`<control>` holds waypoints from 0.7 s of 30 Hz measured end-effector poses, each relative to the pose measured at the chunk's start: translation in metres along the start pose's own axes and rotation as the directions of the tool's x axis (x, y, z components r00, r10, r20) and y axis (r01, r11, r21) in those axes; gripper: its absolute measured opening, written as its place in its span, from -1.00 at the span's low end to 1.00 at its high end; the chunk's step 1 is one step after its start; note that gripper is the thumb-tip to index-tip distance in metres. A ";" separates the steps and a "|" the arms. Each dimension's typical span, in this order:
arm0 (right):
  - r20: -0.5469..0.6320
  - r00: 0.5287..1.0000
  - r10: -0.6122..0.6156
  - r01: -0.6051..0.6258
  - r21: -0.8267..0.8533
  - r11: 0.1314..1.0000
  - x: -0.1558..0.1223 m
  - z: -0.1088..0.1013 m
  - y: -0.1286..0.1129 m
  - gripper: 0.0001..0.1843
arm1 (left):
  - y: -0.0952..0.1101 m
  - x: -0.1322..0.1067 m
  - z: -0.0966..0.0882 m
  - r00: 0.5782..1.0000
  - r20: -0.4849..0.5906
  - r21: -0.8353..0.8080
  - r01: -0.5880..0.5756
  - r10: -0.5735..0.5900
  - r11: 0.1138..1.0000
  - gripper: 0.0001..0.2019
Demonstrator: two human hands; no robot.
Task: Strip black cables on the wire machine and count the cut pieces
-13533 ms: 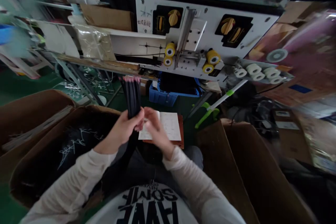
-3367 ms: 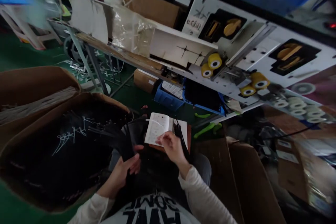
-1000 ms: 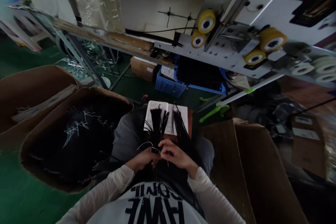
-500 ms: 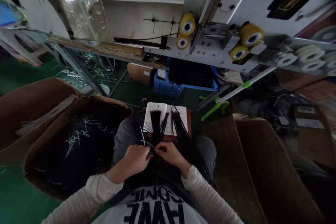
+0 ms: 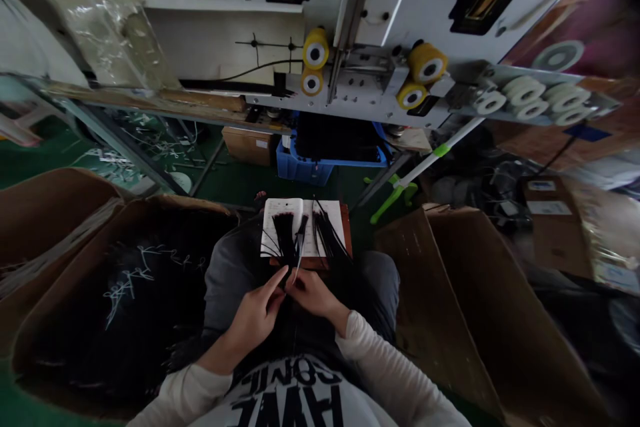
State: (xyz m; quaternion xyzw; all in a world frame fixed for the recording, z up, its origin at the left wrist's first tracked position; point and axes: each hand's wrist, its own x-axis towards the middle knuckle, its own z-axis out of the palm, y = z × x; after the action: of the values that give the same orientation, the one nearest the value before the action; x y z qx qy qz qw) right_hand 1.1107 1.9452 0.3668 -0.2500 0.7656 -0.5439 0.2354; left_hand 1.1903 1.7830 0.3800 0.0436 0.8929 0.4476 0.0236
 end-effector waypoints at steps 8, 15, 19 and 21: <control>0.104 0.992 0.068 -0.073 0.048 0.996 0.003 -0.010 0.005 -0.91 | -0.011 0.017 0.004 0.995 0.097 -0.084 0.007 0.001 0.996 -0.91; 0.102 0.992 -0.078 0.099 -0.225 0.969 -0.002 -0.009 0.001 -0.93 | -0.017 0.026 0.007 0.911 0.333 -0.497 0.391 -0.246 0.774 -0.76; 0.029 0.982 -0.187 0.186 -0.331 0.925 -0.008 0.004 0.001 -0.90 | -0.008 0.017 0.022 0.875 0.241 -0.602 0.474 -0.419 0.643 -0.67; -0.076 0.979 -0.189 0.164 -0.251 0.954 -0.013 0.011 0.001 -0.88 | -0.005 0.011 0.029 0.898 0.089 -0.558 0.403 -0.431 0.725 -0.66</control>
State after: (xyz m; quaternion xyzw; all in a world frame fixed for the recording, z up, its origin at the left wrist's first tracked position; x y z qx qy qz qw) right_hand 1.1269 1.9462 0.3634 -0.3171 0.8119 -0.4765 0.1150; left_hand 1.1813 1.8044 0.3589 -0.1774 0.7073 0.6747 0.1142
